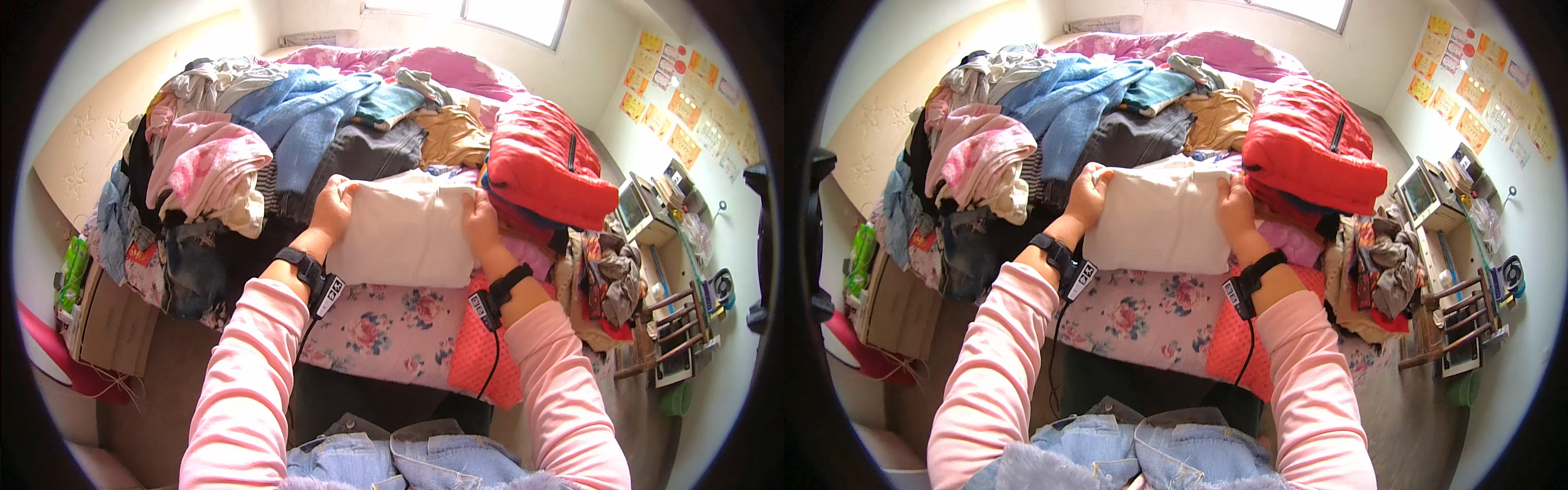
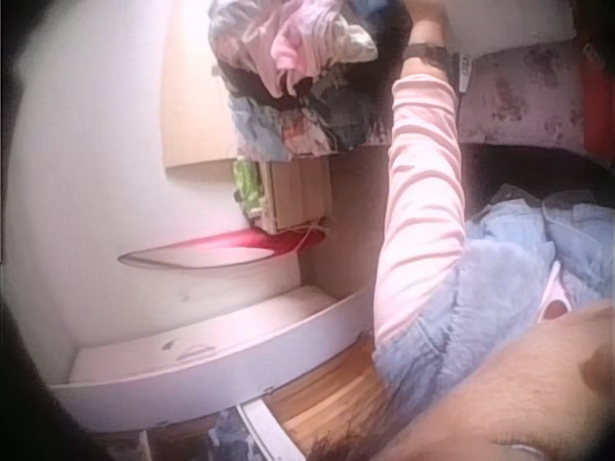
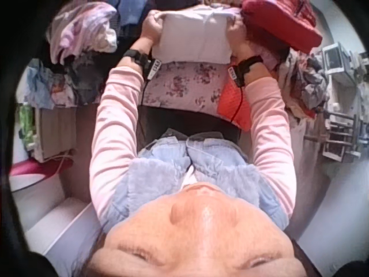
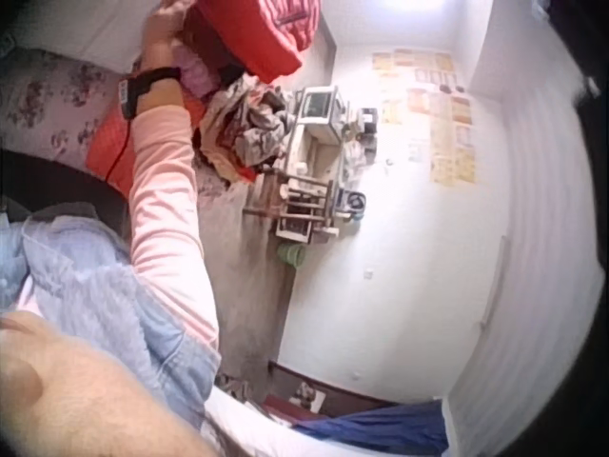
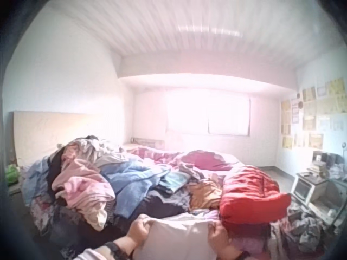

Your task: The person folds a white garment and places it on a pile of clothes on the bed. Then the person folds a blue towel and places it on the same pile.

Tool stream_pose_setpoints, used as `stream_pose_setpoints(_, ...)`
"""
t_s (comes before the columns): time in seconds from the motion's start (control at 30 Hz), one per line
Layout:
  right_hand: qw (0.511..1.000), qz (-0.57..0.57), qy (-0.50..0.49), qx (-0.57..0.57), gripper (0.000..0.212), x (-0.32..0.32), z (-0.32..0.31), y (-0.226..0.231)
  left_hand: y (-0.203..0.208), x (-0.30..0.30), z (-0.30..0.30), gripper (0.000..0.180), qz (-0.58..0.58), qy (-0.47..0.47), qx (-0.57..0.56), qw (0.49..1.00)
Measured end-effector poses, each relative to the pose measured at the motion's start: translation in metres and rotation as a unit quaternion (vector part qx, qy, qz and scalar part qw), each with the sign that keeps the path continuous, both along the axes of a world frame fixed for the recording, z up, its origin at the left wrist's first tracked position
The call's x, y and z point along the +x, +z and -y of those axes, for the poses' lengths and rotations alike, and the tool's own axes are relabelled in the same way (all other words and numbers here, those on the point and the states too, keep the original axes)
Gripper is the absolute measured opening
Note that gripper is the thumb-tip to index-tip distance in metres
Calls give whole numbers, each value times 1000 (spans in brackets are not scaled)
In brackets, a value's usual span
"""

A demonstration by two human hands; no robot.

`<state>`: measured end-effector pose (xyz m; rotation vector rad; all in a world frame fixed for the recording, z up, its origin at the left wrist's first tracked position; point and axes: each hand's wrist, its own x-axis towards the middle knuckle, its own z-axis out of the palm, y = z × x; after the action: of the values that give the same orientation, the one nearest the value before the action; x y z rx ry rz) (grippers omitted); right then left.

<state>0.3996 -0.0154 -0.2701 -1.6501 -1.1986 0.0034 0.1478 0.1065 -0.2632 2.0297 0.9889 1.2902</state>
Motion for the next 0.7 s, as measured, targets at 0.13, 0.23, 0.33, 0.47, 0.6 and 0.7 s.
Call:
stream_pose_setpoints(0.13,999,18,-31,21,30,11,-31,-18,-15,18,-29,26,-28,33,-14,999)
stream_pose_setpoints(0.23,996,61,-64,25,28,15,-46,-34,-31,28,-36,24,-71,80,-21,994)
stream_pose_setpoints(0.33,989,52,-101,-92,28,10,-53,-52,-49,36,-39,25,-103,100,-47,989)
stream_pose_setpoints(0.47,978,59,-101,-174,29,5,-64,-66,-68,46,-43,28,-173,145,-22,974)
stream_pose_setpoints(0.6,971,84,-100,-199,30,12,-74,-73,-69,50,-50,26,-228,114,-16,967)
stream_pose_setpoints(0.7,977,83,-99,-170,38,16,-73,-82,-64,47,-49,25,-319,83,-23,944)
